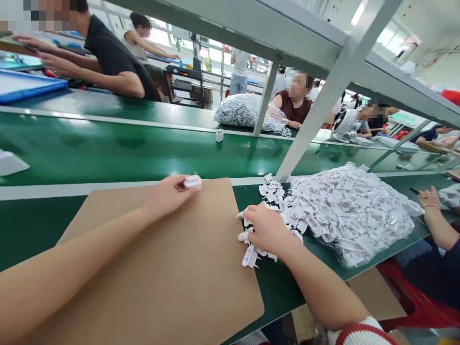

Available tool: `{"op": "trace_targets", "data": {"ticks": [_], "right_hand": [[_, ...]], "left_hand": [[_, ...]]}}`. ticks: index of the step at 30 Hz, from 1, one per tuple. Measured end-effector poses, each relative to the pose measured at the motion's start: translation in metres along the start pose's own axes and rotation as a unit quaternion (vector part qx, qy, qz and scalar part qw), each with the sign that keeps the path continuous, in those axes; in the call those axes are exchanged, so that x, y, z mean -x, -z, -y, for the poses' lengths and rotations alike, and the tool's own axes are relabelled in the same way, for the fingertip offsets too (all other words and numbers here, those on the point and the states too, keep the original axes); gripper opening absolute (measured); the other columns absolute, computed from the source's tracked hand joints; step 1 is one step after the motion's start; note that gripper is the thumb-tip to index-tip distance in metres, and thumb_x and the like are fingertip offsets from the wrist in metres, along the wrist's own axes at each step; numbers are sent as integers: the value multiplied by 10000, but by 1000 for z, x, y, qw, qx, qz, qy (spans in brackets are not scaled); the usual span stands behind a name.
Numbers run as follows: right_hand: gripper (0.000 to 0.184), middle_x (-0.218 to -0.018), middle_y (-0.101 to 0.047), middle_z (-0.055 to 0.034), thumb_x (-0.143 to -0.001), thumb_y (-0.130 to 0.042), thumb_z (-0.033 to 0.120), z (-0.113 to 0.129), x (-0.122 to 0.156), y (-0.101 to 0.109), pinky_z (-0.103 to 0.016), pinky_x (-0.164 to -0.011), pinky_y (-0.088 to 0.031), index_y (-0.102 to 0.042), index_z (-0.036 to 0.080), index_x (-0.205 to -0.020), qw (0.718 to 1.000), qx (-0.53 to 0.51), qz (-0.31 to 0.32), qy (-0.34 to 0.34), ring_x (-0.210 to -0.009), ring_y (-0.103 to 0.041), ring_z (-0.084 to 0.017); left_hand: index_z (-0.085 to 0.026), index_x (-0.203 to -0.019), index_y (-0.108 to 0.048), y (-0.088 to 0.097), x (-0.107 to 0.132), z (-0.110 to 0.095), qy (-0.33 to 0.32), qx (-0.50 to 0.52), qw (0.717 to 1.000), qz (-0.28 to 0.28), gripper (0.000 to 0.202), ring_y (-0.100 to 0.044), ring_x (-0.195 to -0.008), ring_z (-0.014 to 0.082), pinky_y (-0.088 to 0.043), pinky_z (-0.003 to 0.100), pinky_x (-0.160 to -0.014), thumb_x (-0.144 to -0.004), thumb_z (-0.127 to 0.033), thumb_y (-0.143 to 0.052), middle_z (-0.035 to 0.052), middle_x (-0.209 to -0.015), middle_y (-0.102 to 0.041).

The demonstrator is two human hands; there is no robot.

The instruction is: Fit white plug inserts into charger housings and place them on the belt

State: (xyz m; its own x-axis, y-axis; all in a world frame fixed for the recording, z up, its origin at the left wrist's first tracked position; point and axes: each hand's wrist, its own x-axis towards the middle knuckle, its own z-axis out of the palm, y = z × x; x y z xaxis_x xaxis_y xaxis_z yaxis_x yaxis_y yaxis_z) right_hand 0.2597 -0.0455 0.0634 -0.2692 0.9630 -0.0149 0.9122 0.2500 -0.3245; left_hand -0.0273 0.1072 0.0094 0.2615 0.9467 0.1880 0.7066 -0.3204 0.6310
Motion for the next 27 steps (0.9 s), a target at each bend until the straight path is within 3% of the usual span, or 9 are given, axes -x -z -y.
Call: {"op": "trace_targets", "data": {"ticks": [4,9,13,15,16,18,20,24,27], "right_hand": [[267,-1014,-649,-25,-830,-634,6,-4,-9,-7,-272,-591,-303,-744,198,-980,998,9,48,-28,-748,-546,-138],[254,-1048,-599,-22,-831,-589,5,-10,-17,-14,-270,-568,-271,-733,183,-943,998,-6,44,-41,-642,-431,-104],[160,-1090,-581,-32,-860,-669,100,-11,-13,-15,-261,-579,-276,-709,175,-995,998,-24,49,-33,-667,-429,-103],[267,-1122,-574,-35,-825,-647,29,-12,-12,-17,-259,-562,-254,-692,179,-1042,997,-28,64,-22,-662,-409,-103],[338,-1120,-571,-32,-797,-608,-30,-13,-12,-18,-260,-552,-238,-685,183,-1049,997,-27,69,-17,-653,-394,-102],[420,-1071,-569,-24,-751,-530,-107,-15,-14,-22,-267,-544,-215,-677,183,-1017,997,-31,66,-15,-639,-374,-104],[404,-1008,-566,-18,-750,-497,-125,-16,-18,-26,-263,-561,-233,-671,175,-957,997,-61,40,-15,-666,-408,-107],[354,-945,-572,-13,-749,-494,-129,-10,-21,-33,-246,-693,-376,-666,162,-853,981,-190,-36,-1,-813,-542,-124],[341,-969,-616,-15,-767,-556,-83,0,-20,-39,-265,-789,-472,-725,180,-904,940,-338,-51,25,-892,-620,-141]], "left_hand": [[-107,-1296,-680,30,-49,36,120,-111,982,-95,583,-640,-1055,266,-510,388,-971,-995,-593,-566,65,-1145,-723],[-50,-1216,-680,53,-64,60,204,-156,958,-127,536,-622,-1165,381,-464,592,-1057,-1049,-525,-497,121,-1141,-682],[17,-1436,-487,52,-60,48,203,-177,943,-196,766,-394,-1425,509,-353,674,-1144,-1000,-606,-584,252,-1526,-426],[8,-1536,-349,41,-48,29,142,-171,940,-260,885,-278,-1493,520,-300,683,-1183,-971,-611,-636,277,-1631,-260],[-24,-1545,-350,33,-38,16,95,-152,946,-271,864,-284,-1500,498,-297,673,-1197,-963,-583,-659,258,-1636,-275],[-107,-1469,-479,10,-10,-9,7,-84,972,-219,672,-358,-1484,443,-299,653,-1216,-972,-524,-652,197,-1566,-435],[-201,-1442,-516,-15,25,-31,-58,48,995,-72,590,-484,-1418,354,-393,549,-1204,-960,-504,-668,132,-1496,-535],[-321,-1553,-398,-48,79,-48,-163,177,959,153,725,-548,-1362,286,-493,465,-1148,-927,-460,-738,106,-1570,-464],[-354,-1630,-259,-51,87,-44,-234,205,921,232,991,-458,-1467,309,-416,492,-1236,-842,-397,-858,117,-1644,-370]]}}
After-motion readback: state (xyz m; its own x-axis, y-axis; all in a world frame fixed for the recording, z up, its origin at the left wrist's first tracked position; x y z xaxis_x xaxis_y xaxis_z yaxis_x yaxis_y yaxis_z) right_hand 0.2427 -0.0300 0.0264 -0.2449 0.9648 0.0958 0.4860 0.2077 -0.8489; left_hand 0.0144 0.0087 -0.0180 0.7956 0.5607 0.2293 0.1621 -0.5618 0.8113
